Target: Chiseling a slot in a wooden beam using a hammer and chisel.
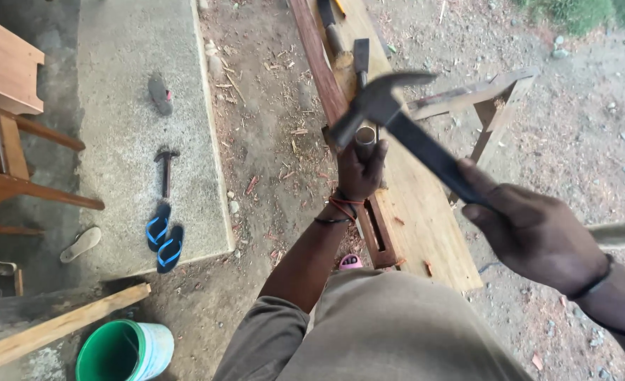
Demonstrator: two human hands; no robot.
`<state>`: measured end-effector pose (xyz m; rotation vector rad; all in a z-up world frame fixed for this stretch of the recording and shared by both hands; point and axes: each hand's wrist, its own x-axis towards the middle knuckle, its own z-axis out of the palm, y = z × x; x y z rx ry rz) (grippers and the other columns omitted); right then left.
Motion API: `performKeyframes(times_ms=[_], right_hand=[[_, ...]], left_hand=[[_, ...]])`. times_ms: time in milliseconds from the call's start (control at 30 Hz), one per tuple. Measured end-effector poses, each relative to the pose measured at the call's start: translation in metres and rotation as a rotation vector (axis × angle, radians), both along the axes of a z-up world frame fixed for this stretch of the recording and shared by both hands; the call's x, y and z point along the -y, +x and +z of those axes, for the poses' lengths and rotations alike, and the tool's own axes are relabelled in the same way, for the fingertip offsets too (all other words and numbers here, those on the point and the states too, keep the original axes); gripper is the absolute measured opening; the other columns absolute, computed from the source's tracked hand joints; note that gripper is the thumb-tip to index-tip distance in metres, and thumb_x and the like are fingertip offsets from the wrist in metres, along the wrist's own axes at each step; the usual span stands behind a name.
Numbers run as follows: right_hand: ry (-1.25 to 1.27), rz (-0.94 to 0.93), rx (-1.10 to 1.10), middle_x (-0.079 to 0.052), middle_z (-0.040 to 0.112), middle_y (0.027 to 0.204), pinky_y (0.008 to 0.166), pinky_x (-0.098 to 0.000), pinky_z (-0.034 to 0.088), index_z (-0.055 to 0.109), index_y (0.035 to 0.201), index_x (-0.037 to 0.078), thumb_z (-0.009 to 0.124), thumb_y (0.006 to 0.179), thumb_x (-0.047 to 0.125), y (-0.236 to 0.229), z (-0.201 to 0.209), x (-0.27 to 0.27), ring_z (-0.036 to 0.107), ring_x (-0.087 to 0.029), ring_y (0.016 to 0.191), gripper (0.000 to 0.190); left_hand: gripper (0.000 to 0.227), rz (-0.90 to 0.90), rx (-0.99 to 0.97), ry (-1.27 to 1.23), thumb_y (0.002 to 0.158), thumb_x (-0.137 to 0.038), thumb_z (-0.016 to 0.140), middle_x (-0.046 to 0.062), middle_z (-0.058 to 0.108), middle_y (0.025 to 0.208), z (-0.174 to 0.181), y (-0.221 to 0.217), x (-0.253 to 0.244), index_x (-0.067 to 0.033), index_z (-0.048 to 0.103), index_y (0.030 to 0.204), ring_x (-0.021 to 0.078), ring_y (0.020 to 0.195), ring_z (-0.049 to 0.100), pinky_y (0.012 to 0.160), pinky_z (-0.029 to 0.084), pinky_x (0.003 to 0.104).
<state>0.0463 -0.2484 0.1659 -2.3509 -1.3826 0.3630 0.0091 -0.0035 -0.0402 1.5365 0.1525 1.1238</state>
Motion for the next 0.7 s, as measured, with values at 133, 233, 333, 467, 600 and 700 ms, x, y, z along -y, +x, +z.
performKeyframes(times_ms=[133, 233, 333, 467, 600, 700], right_hand=[[0.342, -0.052, 0.106, -0.012, 0.067, 0.077, 0.055, -0.0366, 0.054, 0.049, 0.151, 0.003, 0.068, 0.095, 0.013, 0.004, -0.003, 0.008, 0.066, -0.022, 0.057, 0.06], [0.577, -0.051, 0.109, -0.008, 0.068, 0.085, 0.057, -0.0324, 0.054, 0.036, 0.155, 0.0, 0.062, 0.103, 0.015, 0.006, -0.006, 0.005, 0.066, -0.019, 0.062, 0.06], [0.347, -0.015, 0.14, -0.006, 0.068, 0.077, 0.056, -0.0349, 0.057, 0.035, 0.155, 0.008, 0.063, 0.099, 0.024, 0.004, -0.009, -0.002, 0.068, -0.021, 0.059, 0.065], [-0.08, -0.029, 0.093, -0.009, 0.068, 0.074, 0.056, -0.042, 0.06, 0.044, 0.158, 0.029, 0.069, 0.091, 0.037, 0.005, -0.026, -0.006, 0.069, -0.026, 0.058, 0.072], [0.025, 0.038, 0.046, -0.009, 0.071, 0.077, 0.055, -0.0435, 0.06, 0.048, 0.149, 0.028, 0.065, 0.088, 0.031, 0.007, -0.029, 0.001, 0.07, -0.027, 0.062, 0.064], [-0.274, -0.099, 0.072, -0.007, 0.07, 0.075, 0.063, -0.0405, 0.061, 0.038, 0.157, 0.032, 0.067, 0.097, 0.04, 0.003, -0.023, 0.009, 0.072, -0.024, 0.065, 0.068]], left_hand=[[0.022, -0.049, -0.161, -0.103, 0.099, -0.016, 0.07, -0.003, 0.052, 0.059, 0.01, -0.007, 0.002, -0.0085, 0.055, 0.085, 0.0081, 0.052, 0.054, 0.048, 0.045, 0.029], [0.022, -0.058, -0.172, -0.117, 0.099, -0.015, 0.07, -0.004, 0.053, 0.058, 0.014, -0.006, 0.001, -0.008, 0.055, 0.084, 0.0069, 0.051, 0.056, 0.047, 0.045, 0.028], [0.016, 0.002, -0.088, 0.041, 0.1, -0.013, 0.07, -0.003, 0.049, 0.06, -0.011, 0.001, -0.003, -0.0044, 0.057, 0.093, 0.0073, 0.055, 0.05, 0.053, 0.042, 0.028], [0.027, -0.032, -0.056, 0.032, 0.099, -0.01, 0.065, -0.004, 0.051, 0.058, 0.008, -0.005, -0.002, 0.0018, 0.056, 0.121, 0.0046, 0.052, 0.052, 0.055, 0.042, 0.025], [0.037, -0.017, -0.113, 0.08, 0.104, -0.002, 0.07, 0.001, 0.044, 0.056, -0.011, 0.0, -0.006, -0.0051, 0.047, 0.076, 0.0105, 0.051, 0.043, 0.053, 0.035, 0.029], [0.014, -0.189, -0.104, -0.098, 0.099, -0.008, 0.063, -0.002, 0.049, 0.059, 0.042, -0.013, 0.003, -0.0008, 0.059, 0.111, 0.0057, 0.047, 0.051, 0.045, 0.039, 0.026]])
